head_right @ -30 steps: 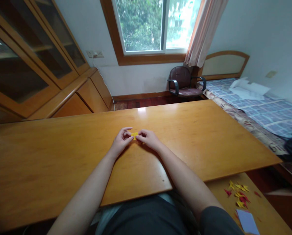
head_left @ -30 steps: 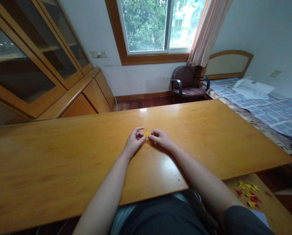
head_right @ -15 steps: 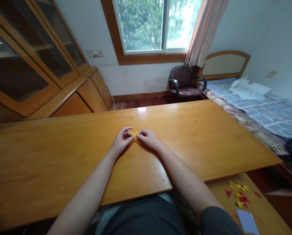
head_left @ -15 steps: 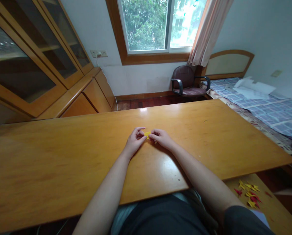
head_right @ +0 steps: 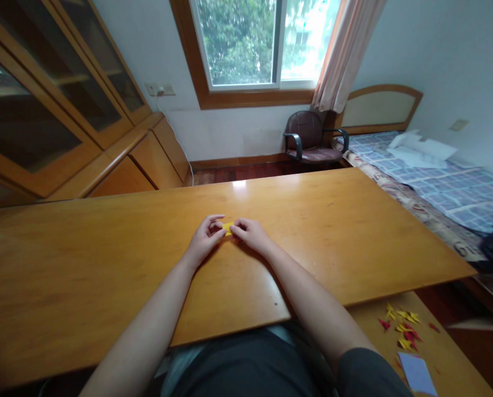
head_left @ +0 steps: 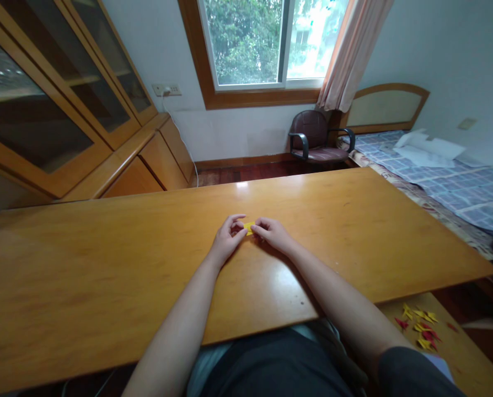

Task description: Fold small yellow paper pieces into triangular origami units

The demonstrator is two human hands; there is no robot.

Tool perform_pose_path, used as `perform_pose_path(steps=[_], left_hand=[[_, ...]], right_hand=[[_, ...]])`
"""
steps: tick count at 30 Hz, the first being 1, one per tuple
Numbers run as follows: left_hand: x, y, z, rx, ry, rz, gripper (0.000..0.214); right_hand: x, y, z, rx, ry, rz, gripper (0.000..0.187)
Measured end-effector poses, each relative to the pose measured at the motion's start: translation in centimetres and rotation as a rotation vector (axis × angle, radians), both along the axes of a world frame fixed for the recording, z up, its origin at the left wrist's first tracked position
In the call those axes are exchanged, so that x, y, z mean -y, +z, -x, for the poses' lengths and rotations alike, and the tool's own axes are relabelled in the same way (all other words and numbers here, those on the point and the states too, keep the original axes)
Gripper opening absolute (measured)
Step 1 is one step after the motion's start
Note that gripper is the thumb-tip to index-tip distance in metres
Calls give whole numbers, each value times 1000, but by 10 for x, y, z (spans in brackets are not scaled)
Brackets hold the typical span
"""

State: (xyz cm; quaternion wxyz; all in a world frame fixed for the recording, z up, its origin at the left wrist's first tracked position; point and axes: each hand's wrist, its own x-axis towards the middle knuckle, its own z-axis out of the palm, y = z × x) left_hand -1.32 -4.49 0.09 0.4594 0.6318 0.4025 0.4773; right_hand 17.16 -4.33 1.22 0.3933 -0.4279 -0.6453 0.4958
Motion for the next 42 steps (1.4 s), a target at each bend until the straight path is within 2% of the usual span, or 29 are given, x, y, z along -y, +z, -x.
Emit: perform_pose_path(steps=[7, 20, 28, 37, 42], left_hand=[[0, 3, -1, -12, -25, 37, 41], [-4, -1, 0, 8, -19, 27, 39], [-2, -2, 0, -69, -7, 17, 44], [-1, 0, -1, -15, -7, 52, 45], [-1, 3, -1, 16, -9, 59, 44]], right_hand=[[1, -2, 0, 115, 42, -63, 30], [-1, -5, -2, 76, 58, 4, 28], [-1, -4, -2, 37, 42, 10, 29], [-2, -5, -2, 97, 22, -9, 26], [-2, -5, -2, 28, 6, 27, 25]])
